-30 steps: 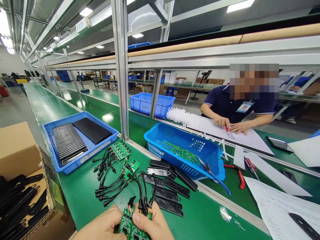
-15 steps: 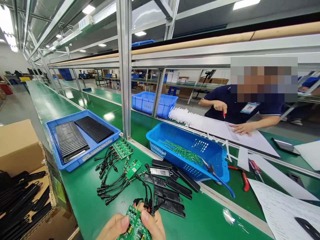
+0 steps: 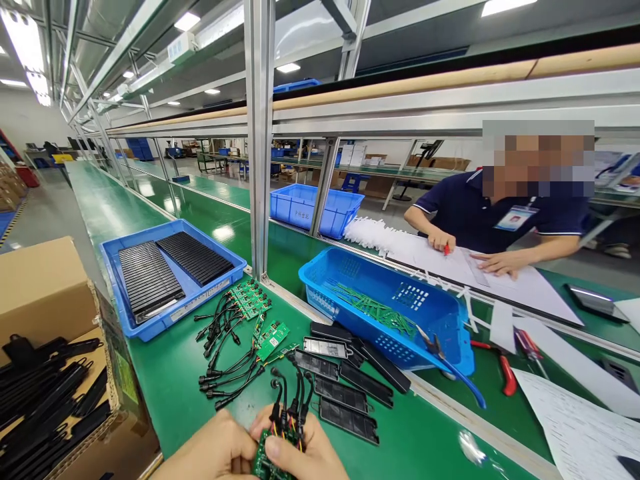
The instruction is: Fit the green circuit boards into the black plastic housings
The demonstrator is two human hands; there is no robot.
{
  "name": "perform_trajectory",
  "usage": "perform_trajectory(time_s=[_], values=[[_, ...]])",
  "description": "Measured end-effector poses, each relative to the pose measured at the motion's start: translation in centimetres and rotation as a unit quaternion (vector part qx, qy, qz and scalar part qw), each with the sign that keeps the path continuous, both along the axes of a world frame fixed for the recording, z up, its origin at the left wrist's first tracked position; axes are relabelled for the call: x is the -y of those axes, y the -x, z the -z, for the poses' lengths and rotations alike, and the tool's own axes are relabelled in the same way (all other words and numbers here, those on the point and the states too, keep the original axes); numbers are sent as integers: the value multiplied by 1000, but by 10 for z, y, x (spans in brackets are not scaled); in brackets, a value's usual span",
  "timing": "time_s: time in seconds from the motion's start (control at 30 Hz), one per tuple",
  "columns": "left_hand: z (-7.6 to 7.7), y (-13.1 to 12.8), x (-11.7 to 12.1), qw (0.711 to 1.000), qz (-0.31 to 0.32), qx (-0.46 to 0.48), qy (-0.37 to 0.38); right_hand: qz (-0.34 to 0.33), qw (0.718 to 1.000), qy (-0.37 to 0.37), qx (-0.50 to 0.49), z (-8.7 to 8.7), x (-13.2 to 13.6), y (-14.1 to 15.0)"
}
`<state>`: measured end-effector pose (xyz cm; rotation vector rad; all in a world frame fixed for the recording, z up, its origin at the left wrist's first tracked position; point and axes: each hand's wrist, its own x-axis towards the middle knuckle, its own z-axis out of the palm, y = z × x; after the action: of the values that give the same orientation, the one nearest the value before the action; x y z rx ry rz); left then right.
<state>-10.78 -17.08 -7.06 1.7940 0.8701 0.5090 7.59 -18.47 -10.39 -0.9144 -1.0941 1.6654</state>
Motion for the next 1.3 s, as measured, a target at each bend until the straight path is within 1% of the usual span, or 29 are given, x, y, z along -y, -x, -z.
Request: perform_trajectory(time_s=[0.03,0.07,0.1,0.13,0.17,0.2,0.23,0.3,0.33,0.37,0.4,0.43,0.47,0.5,0.57,0.63,0.7,0.73,0.8,0.9,0.93,1.0,1.03,1.1,1.17,1.23,1.3], values=[[-3,5,-2,997,-22,-21,-65,-23,998,-6,55,-4,-5,-3],[-6,11,-3,988,-49,-27,-143,-46,992,-8,120,-9,-9,-4],[-9,18,-4,971,-72,-24,-228,-66,978,-12,199,-15,-12,-5],[-12,24,-6,945,-88,-25,-314,-85,953,-23,288,-23,-15,-5],[-15,29,-7,917,-94,-38,-386,-108,918,-50,378,-31,-17,-3],[-16,33,-9,890,-91,-64,-441,-138,873,-98,457,-38,-18,0],[-17,36,-11,868,-85,-103,-478,-173,821,-162,519,-45,-20,4],[-13,39,-16,836,-69,-184,-513,-228,707,-305,596,-55,-27,13],[-9,40,-19,826,-69,-207,-520,-240,651,-368,618,-58,-32,18],[-5,40,-21,822,-77,-223,-518,-239,604,-416,637,-59,-40,23],[-1,41,-23,824,-90,-240,-506,-227,566,-446,655,-58,-49,27],[1,42,-25,830,-103,-261,-482,-211,539,-463,671,-57,-60,30],[2,43,-26,839,-112,-287,-448,-197,524,-470,682,-55,-71,33],[2,45,-28,850,-117,-317,-404,-187,519,-472,688,-52,-83,35],[-2,47,-34,868,-112,-365,-316,-179,516,-475,690,-44,-104,37],[-7,46,-47,874,-121,-389,-265,-180,517,-475,689,-34,-118,36],[-5,42,-69,866,-142,-403,-260,-181,525,-467,688,-26,-121,34],[-2,40,-83,860,-154,-406,-267,-180,532,-463,686,-23,-120,32],[9,33,-113,854,-161,-408,-279,-171,548,-455,681,-20,-111,27],[29,24,-152,852,-152,-406,-294,-153,570,-440,677,-22,-89,18],[34,22,-161,851,-149,-405,-298,-151,584,-432,670,-22,-81,15],[41,20,-175,851,-148,-401,-307,-159,627,-410,643,-22,-65,8],[42,20,-179,850,-153,-396,-311,-167,652,-395,625,-21,-57,5],[38,25,-185,848,-179,-382,-321,-181,700,-365,586,-17,-44,-1],[28,34,-188,840,-231,-360,-334,-178,736,-351,551,-13,-34,-7],[14,44,-187,825,-296,-326,-354,-160,777,-345,502,-10,-25,-12],[-3,52,-180,810,-349,-275,-383,-123,833,-323,432,-7,-21,-16]])
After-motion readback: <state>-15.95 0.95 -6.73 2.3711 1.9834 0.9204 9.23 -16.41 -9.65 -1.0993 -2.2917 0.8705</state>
